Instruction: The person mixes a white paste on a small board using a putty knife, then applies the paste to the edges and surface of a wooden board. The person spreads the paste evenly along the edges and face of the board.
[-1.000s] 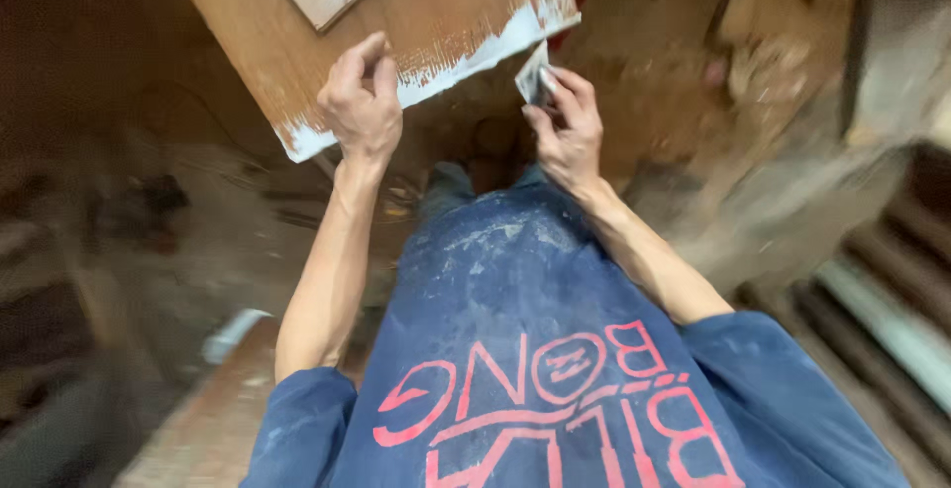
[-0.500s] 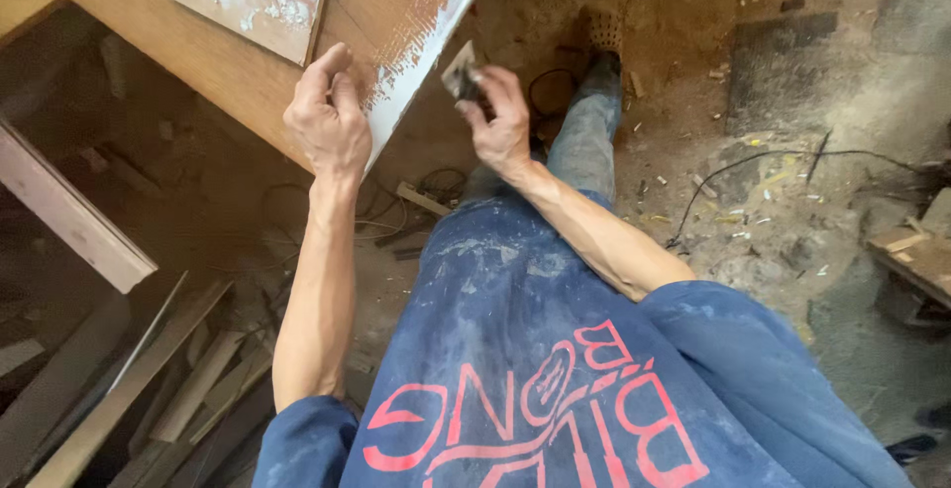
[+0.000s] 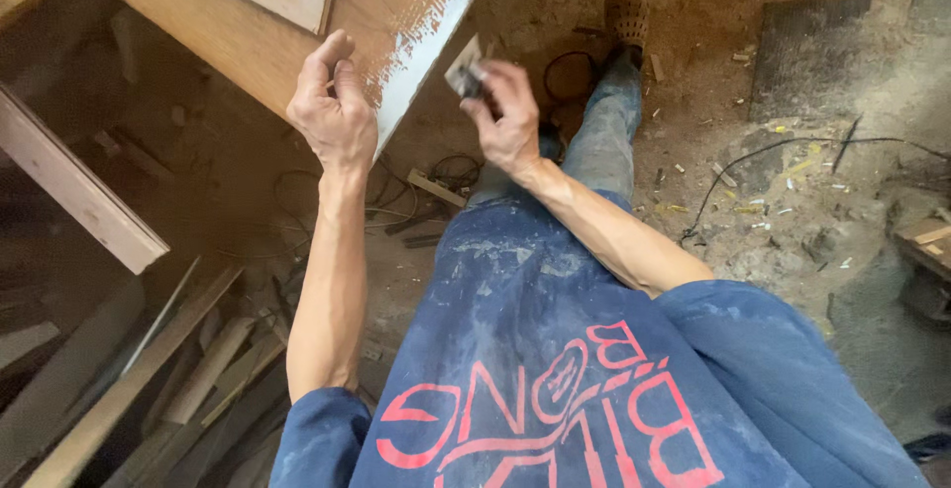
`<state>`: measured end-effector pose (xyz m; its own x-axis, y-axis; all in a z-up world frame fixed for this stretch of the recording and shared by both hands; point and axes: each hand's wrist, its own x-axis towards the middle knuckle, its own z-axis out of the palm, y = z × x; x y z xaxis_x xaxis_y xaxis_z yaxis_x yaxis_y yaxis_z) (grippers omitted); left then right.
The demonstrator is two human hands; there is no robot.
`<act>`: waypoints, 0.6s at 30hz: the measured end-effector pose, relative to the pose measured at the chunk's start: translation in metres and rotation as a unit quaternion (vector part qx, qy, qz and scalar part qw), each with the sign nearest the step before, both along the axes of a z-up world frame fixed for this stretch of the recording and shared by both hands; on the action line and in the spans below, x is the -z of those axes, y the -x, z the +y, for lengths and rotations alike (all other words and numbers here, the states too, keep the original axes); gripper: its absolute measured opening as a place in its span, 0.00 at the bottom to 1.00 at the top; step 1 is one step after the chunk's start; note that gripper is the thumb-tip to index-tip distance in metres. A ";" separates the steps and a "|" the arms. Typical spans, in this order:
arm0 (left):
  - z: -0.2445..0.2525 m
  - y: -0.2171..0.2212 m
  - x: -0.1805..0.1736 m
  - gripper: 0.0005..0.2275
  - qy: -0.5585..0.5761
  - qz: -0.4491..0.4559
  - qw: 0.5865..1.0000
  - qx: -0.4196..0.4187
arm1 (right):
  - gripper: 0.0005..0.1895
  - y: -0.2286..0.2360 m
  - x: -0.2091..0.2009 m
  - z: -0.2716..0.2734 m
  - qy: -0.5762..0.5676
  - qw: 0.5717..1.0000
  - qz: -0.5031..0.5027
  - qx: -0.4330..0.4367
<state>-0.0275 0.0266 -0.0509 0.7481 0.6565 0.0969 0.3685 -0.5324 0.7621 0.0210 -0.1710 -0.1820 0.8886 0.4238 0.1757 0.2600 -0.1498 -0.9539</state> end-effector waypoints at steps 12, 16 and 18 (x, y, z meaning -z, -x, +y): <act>-0.001 0.055 0.001 0.10 -0.001 -0.028 0.994 -0.102 | 0.23 0.030 -0.017 0.009 0.009 0.999 -0.007 -0.042; -0.002 0.080 0.007 0.09 0.003 -0.051 0.985 -0.165 | 0.21 0.024 -0.008 0.016 -0.030 0.994 0.108 -0.010; -0.002 0.088 0.010 0.08 0.000 -0.068 0.982 -0.177 | 0.23 0.035 -0.008 0.024 -0.009 1.000 -0.016 -0.012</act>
<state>-0.1155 0.0247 -0.0614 0.4530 0.8732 0.1796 0.4249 -0.3886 0.8176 -0.0141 -0.1469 -0.1737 0.8720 0.4416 0.2113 0.2934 -0.1259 -0.9477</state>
